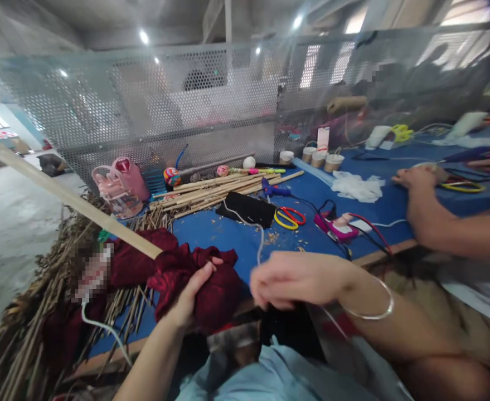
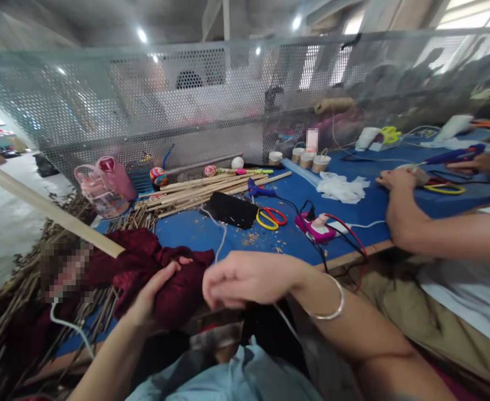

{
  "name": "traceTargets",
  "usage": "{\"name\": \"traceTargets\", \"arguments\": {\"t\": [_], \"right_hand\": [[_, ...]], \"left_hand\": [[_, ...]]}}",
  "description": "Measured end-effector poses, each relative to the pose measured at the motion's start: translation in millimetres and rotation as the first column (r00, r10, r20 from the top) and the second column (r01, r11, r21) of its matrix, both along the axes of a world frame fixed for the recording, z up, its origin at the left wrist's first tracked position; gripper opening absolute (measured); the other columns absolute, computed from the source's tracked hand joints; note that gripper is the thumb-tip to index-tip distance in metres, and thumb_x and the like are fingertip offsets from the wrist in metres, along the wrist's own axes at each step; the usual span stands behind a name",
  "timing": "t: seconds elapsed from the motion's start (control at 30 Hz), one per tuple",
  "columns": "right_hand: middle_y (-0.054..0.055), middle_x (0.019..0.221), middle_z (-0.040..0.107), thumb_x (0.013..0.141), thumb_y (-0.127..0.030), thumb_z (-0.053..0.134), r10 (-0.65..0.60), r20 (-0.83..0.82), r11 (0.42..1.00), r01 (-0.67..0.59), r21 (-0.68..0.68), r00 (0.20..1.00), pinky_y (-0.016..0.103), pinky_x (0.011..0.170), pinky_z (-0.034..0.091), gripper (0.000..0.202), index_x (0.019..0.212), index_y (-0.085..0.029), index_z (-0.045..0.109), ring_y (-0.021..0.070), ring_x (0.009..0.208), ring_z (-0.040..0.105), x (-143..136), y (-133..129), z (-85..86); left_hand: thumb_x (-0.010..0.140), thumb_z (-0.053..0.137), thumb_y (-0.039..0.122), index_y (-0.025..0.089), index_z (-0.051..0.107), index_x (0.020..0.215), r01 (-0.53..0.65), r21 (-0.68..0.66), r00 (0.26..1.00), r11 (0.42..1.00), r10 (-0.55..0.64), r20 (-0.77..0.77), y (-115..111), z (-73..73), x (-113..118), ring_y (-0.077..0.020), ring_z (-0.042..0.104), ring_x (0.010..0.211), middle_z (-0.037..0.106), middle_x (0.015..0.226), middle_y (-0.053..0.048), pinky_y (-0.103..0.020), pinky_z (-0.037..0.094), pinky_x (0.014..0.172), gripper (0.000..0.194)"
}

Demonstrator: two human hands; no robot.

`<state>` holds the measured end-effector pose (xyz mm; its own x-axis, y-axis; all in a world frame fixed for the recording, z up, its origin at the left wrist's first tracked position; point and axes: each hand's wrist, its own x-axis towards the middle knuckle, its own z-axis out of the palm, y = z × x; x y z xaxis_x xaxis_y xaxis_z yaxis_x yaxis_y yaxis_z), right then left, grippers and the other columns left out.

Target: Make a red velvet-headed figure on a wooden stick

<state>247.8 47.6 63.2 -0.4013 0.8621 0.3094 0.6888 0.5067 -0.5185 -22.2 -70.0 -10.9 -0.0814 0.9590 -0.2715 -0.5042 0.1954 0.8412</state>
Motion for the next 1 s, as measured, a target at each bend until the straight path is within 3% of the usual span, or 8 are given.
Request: {"name": "traceTargets", "arguments": {"t": [0.1,0.2,0.27,0.37,0.47,0.63,0.87,1.0], "right_hand": [[0.006,0.075,0.063,0.073,-0.025,0.065,0.376,0.358,0.924,-0.314,-0.219,0.855,0.026,0.067,0.039,0.01,0.071,-0.016,0.062,0.0165,0.073,0.057,-47.6,-36.3,-32.9],[0.005,0.089,0.065,0.081,-0.025,0.054,0.557,0.248,0.816,-0.465,-0.344,0.793,0.025,0.073,0.039,0.012,0.086,-0.019,0.064,0.0161,0.084,0.058,-55.8,-46.8,-36.8],[0.002,0.084,0.064,0.085,-0.033,0.051,0.465,0.086,0.846,-0.413,-0.338,0.881,0.023,0.069,0.039,0.018,0.085,-0.019,0.062,0.0129,0.076,0.057,-48.8,-44.2,-38.4],[0.004,0.083,0.061,0.083,-0.042,0.052,0.052,0.091,0.985,-0.035,-0.17,0.994,0.027,0.071,0.039,0.027,0.083,-0.017,0.061,0.0162,0.078,0.055,-41.5,-39.8,-60.9],[0.011,0.092,0.059,0.079,-0.046,0.057,-0.253,0.166,0.966,0.257,-0.003,0.953,0.034,0.078,0.039,0.036,0.095,-0.015,0.064,0.0235,0.089,0.052,-42.1,-42.5,-101.2],[0.009,0.089,0.061,0.084,-0.03,0.052,-0.284,0.016,0.959,0.283,0.026,0.959,0.034,0.082,0.038,0.02,0.077,-0.018,0.066,0.0212,0.087,0.052,-43.7,-43.5,-140.4],[-0.003,0.06,0.053,0.09,-0.037,0.036,-0.252,-0.572,0.943,0.066,-0.326,0.78,0.023,0.052,0.038,0.021,0.082,-0.02,0.045,0.0102,0.047,0.045,-64.5,-32.1,-86.2],[-0.001,0.069,0.054,0.089,-0.031,0.042,0.001,-0.643,0.992,-0.08,-0.095,0.766,0.021,0.06,0.04,0.013,0.087,-0.019,0.048,0.0097,0.061,0.051,-90.2,-68.8,-33.9]], "left_hand": [[0.074,0.066,0.041,0.017,0.069,0.088,0.004,0.011,1.0,1.0,-0.004,-0.001,0.7,3.7,-3.5,-0.0157,0.062,0.08,0.067,0.084,-0.002,-0.025,0.049,0.076,0.028],[0.073,0.067,0.041,0.018,0.07,0.08,-0.013,0.064,1.0,0.998,0.013,0.005,1.3,4.3,-3.1,-0.0142,0.063,0.076,0.067,0.081,-0.001,-0.023,0.049,0.073,0.024],[0.072,0.068,0.04,0.018,0.07,0.076,-0.02,0.095,1.0,0.995,0.019,0.018,1.5,1.9,-0.6,-0.0141,0.063,0.077,0.068,0.083,-0.001,-0.023,0.049,0.074,0.023],[0.07,0.07,0.038,0.019,0.069,0.071,-0.097,0.145,0.995,0.985,0.093,0.034,1.8,-3.4,4.5,-0.0146,0.063,0.082,0.069,0.089,0.0,-0.023,0.049,0.077,0.02],[0.068,0.071,0.038,0.019,0.068,0.067,-0.215,0.182,0.977,0.96,0.208,0.055,3.3,-7.4,9.4,-0.0166,0.063,0.09,0.069,0.096,0.0,-0.025,0.048,0.081,0.019],[0.066,0.07,0.039,0.02,0.067,0.065,-0.325,0.185,0.943,0.927,0.303,0.139,12.8,-7.6,18.6,-0.0171,0.056,0.106,0.064,0.116,0.002,-0.026,0.044,0.091,0.02],[0.068,0.068,0.042,0.022,0.068,0.087,-0.328,0.169,0.943,0.929,0.312,0.114,35.7,-12.9,41.0,-0.0133,0.061,0.08,0.067,0.091,0.001,-0.028,0.046,0.085,0.027],[0.071,0.065,0.05,0.023,0.063,0.104,-0.266,0.187,0.963,0.946,0.268,0.016,44.7,-19.1,59.4,-0.0162,0.061,0.09,0.065,0.09,0.0,-0.029,0.045,0.087,0.043]]}}
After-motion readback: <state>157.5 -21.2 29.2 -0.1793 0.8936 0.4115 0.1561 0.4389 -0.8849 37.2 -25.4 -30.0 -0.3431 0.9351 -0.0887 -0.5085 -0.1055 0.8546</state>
